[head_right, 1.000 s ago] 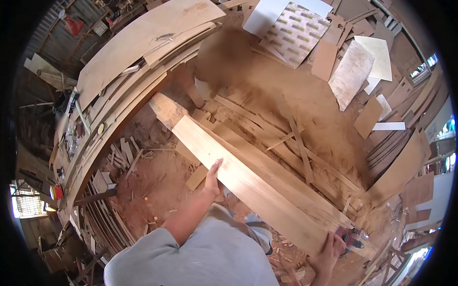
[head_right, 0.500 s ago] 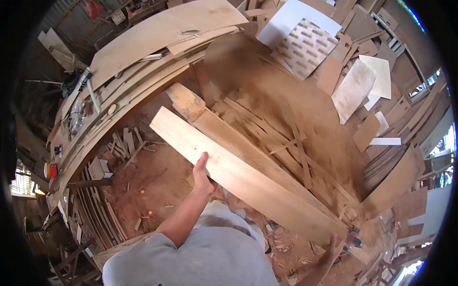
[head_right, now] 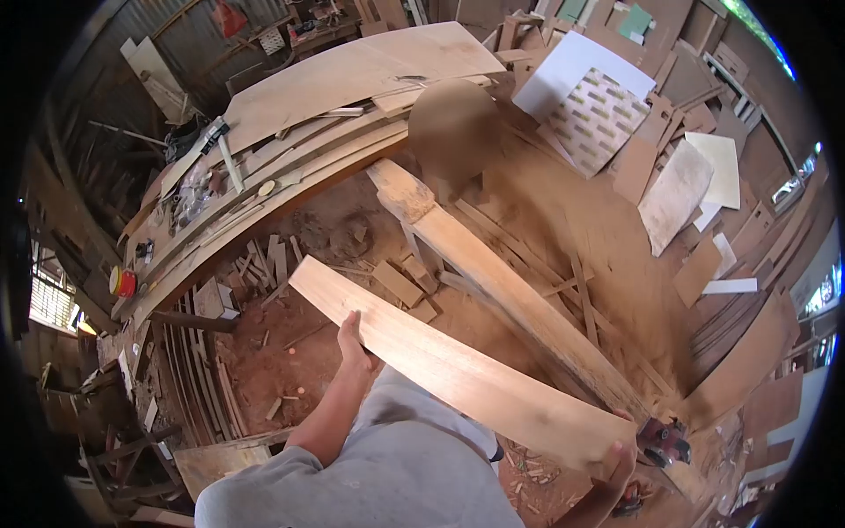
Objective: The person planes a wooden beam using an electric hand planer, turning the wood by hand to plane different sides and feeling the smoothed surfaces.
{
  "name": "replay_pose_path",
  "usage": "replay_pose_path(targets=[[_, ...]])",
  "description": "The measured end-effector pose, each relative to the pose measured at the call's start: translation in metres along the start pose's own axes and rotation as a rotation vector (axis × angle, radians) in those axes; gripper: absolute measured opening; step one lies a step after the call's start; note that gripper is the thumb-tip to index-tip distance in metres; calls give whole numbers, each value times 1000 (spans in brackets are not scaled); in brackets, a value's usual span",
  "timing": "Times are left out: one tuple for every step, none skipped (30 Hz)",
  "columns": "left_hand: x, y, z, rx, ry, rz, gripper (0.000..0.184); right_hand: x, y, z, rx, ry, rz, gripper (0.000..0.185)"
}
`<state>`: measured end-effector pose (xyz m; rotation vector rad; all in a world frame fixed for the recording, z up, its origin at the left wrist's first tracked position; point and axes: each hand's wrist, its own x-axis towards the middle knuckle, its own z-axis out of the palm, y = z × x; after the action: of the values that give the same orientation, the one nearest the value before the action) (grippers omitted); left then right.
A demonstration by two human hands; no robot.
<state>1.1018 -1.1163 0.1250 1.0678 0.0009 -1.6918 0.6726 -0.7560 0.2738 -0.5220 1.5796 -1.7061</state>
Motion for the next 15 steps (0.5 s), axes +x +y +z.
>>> replay_pose_path(targets=[[14,1,-17,-26,-14,-1,65,-7,5,2,-15,-23,-52,80],[22,3,-26,-19,-14,-2,64,-9,8,9,-31,-44,-104,81],[32,6,-31,-12,-16,-4,62,-6,3,30,-3,-68,-116,82],[43,10,-37,-4,-13,-10,61,-5,-7,61,24,-89,-123,82],[56,13,-43,-8,0,-33,61,-6,-13,92,45,-77,-111,81],[65,19,-46,-16,17,-86,60,-6,-20,123,67,-64,-100,80],[73,27,-45,-26,34,-138,59,-4,-24,156,86,-24,-78,77],[84,38,-43,-36,48,-187,59,0,-26,189,78,-14,-63,76],[113,37,-65,-25,26,-232,55,3,-27,223,71,-5,-48,74],[122,52,-58,-28,12,-252,55,7,-27,257,34,-21,-36,73],[124,62,-55,-34,6,-276,54,9,-25,292,-7,-38,-15,72],[124,74,-50,-44,7,-302,54,12,-19,334,-20,4,-7,72],[128,86,-47,-32,4,-297,50,16,-10,379,-37,39,3,72],[135,97,-50,-49,27,-333,49,21,0,423,-57,70,15,72],[142,106,-51,-65,47,-366,48,27,9,466,-107,51,27,70]])
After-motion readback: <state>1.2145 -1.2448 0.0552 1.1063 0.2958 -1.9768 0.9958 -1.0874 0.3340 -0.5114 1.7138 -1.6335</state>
